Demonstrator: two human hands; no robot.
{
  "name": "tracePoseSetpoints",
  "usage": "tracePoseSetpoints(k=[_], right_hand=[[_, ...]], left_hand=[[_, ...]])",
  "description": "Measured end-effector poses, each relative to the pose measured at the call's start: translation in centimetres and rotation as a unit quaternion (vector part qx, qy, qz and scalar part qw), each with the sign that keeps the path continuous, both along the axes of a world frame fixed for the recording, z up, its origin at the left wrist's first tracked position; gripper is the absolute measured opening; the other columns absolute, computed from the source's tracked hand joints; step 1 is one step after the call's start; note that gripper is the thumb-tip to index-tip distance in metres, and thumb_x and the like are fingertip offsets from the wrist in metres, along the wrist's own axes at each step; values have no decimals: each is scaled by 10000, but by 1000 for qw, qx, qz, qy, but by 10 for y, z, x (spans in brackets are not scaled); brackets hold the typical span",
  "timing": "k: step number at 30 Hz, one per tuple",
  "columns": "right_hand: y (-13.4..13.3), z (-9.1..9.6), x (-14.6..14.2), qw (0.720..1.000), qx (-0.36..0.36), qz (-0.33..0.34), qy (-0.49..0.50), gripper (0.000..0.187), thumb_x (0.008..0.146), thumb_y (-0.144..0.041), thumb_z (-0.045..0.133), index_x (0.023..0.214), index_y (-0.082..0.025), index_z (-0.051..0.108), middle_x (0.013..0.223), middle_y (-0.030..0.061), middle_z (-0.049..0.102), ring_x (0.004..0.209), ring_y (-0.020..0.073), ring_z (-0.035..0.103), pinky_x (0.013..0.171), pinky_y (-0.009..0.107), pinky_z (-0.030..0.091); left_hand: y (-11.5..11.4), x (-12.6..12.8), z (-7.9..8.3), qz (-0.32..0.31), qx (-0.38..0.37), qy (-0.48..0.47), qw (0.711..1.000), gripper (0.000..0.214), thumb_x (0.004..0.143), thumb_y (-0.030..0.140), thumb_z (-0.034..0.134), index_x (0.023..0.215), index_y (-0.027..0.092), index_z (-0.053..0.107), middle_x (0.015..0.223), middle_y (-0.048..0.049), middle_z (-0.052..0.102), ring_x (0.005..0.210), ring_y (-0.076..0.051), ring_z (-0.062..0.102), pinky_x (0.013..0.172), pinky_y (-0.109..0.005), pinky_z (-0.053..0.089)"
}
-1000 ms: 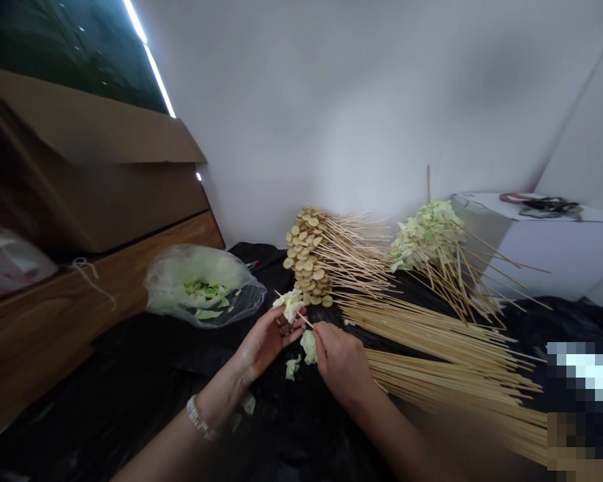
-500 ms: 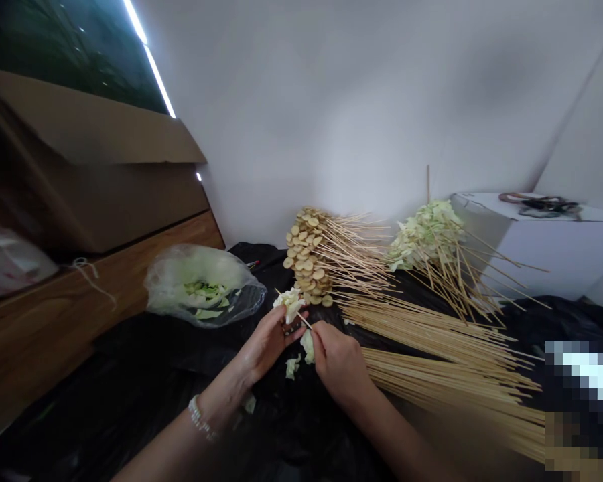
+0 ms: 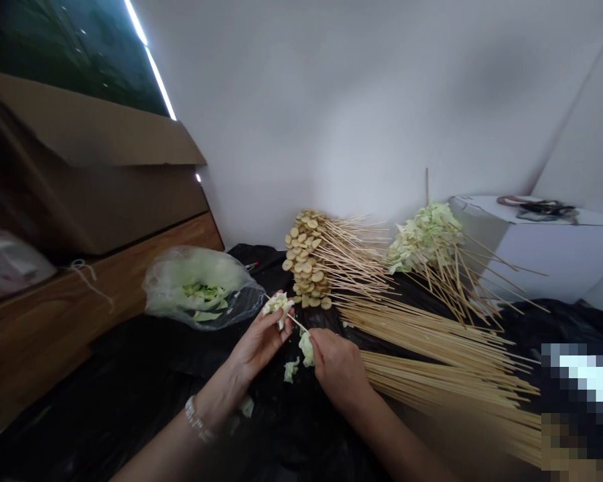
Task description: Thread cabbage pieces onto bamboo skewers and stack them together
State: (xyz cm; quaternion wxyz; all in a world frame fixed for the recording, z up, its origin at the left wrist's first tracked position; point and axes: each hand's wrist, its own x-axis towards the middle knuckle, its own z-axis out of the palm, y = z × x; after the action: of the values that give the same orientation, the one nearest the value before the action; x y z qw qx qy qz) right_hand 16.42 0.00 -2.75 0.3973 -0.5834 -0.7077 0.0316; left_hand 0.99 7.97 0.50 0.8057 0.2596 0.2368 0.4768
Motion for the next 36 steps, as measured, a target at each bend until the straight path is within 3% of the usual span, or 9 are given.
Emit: tracePoseSetpoints(k=[8, 15, 19, 23, 27, 29, 32, 34, 36], right_hand=[[-2, 19, -4, 988, -77, 63, 119, 304, 944, -258, 391, 697, -200, 558, 568, -28, 552, 532, 107, 521, 575, 215, 369], [0, 8, 1, 999, -13, 23, 38, 258, 937, -232, 382, 825, -187, 610, 798, 41, 650, 755, 155, 592, 716, 252, 389], [-1, 13, -1, 994, -50, 39, 93, 251, 923, -239, 404, 764, -198, 594, 683, 2, 623, 646, 132, 567, 640, 234, 383], [-3, 24, -3, 978, -110, 63, 168, 281, 919, -267, 406, 704, -207, 577, 575, -32, 591, 538, 113, 520, 581, 222, 378], [0, 29, 5, 980, -95, 30, 173, 288, 919, -323, 406, 754, -206, 611, 601, -22, 614, 543, 121, 528, 573, 235, 385], [2, 30, 12, 982, -70, -2, 174, 276, 910, -344, 418, 801, -202, 628, 613, -11, 626, 569, 133, 552, 577, 243, 395], [4, 32, 19, 982, -48, -31, 181, 262, 895, -355, 435, 831, -197, 633, 594, -7, 619, 570, 144, 562, 569, 246, 399], [5, 32, 20, 982, -45, -34, 178, 261, 892, -357, 439, 808, -199, 630, 585, -8, 614, 557, 142, 556, 565, 246, 396], [5, 32, 19, 984, -44, -34, 168, 258, 891, -353, 443, 802, -201, 631, 592, -8, 617, 562, 143, 561, 574, 246, 399]], left_hand=[[0, -4, 3, -63, -55, -64, 994, 399, 810, -23, 554, 1152, 177, 601, 1072, -83, 656, 802, -115, 642, 673, -189, 532], [0, -5, 5, -76, -22, -30, 996, 549, 764, -72, 576, 1219, 235, 565, 1174, -61, 632, 806, -108, 639, 699, -209, 536], [-2, -5, 7, -81, -16, -17, 996, 518, 748, -62, 606, 1169, 240, 599, 1171, -44, 638, 749, -80, 620, 667, -185, 515], [-3, -6, 10, -91, 6, 9, 996, 420, 727, 23, 694, 1091, 226, 637, 1131, -43, 656, 761, -83, 614, 687, -185, 494], [0, -8, 9, -64, 100, 133, 984, 411, 694, 231, 790, 1074, 218, 633, 1073, -64, 670, 825, -128, 612, 708, -227, 460], [3, -11, 8, -49, 199, 256, 945, 390, 648, 316, 816, 983, 189, 661, 911, -48, 685, 758, -132, 590, 676, -231, 425], [6, -18, 6, -64, 356, 481, 799, 340, 645, 476, 767, 707, 154, 677, 660, -8, 624, 625, -126, 518, 603, -239, 360], [6, -23, 6, -93, 409, 583, 696, 405, 645, 565, 718, 629, 163, 669, 615, 3, 609, 586, -128, 495, 563, -246, 325], [5, -28, 7, -143, 432, 612, 647, 401, 617, 574, 726, 664, 177, 694, 644, 5, 636, 596, -135, 520, 555, -242, 324]])
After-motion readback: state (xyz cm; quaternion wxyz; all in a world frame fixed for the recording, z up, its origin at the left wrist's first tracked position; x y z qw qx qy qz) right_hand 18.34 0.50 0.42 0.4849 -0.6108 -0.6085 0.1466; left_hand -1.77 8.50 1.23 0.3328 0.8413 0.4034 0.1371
